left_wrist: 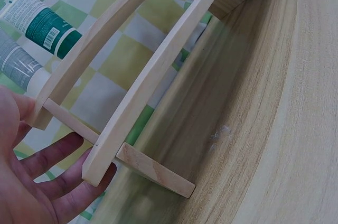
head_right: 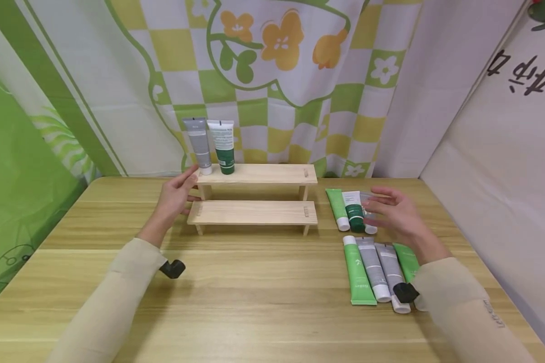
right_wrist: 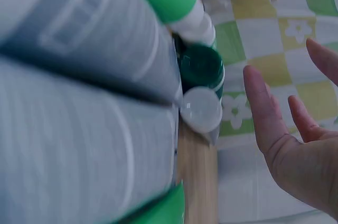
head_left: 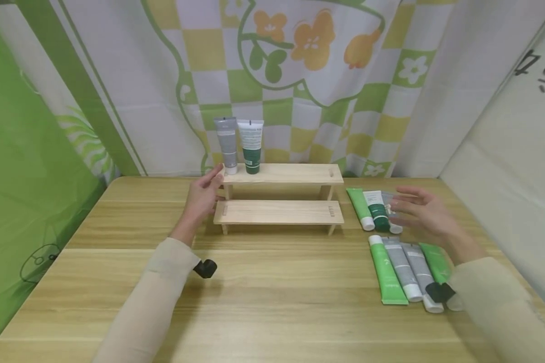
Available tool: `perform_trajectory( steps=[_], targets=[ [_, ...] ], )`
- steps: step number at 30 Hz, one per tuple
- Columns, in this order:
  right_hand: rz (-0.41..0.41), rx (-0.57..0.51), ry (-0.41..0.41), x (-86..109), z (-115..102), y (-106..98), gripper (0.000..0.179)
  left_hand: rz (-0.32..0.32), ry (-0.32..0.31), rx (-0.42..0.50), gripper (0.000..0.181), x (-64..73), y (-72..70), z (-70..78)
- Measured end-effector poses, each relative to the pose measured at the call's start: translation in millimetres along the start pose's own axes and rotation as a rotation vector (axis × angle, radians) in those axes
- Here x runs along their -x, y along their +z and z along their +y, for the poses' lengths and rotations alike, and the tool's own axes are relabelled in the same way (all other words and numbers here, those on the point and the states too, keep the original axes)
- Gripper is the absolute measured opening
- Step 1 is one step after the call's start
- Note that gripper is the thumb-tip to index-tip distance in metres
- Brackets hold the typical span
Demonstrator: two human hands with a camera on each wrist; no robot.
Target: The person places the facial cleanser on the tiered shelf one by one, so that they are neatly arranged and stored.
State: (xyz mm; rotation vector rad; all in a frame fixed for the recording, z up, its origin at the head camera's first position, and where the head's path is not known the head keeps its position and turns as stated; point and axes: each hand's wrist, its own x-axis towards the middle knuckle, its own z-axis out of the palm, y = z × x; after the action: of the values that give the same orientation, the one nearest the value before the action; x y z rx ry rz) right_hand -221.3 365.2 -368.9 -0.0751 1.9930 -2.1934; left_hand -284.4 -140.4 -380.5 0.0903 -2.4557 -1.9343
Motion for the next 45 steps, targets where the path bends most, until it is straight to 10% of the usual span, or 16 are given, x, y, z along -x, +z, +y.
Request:
perform_trajectory(
  steps=[10,20,45],
  targets=[
    [0.003,0.134,0.239,-0.6,-0.6,-36.2,0.049,0.005,-0.021,-0.003,0.044,-0.1,-0.2,0.8],
    [-0.036,0.259,0.299,-10.3,2.4,-55.7,0.080,-0.005,-0.026,-0.023,0.045,-0.3,-1.4,0.9],
    [-0.002,0.552,0.416,-40.6,0.8,-31.8,0.080,-0.004,0.001,0.019,0.043,0.9,0.2,-0.1]
  ],
)
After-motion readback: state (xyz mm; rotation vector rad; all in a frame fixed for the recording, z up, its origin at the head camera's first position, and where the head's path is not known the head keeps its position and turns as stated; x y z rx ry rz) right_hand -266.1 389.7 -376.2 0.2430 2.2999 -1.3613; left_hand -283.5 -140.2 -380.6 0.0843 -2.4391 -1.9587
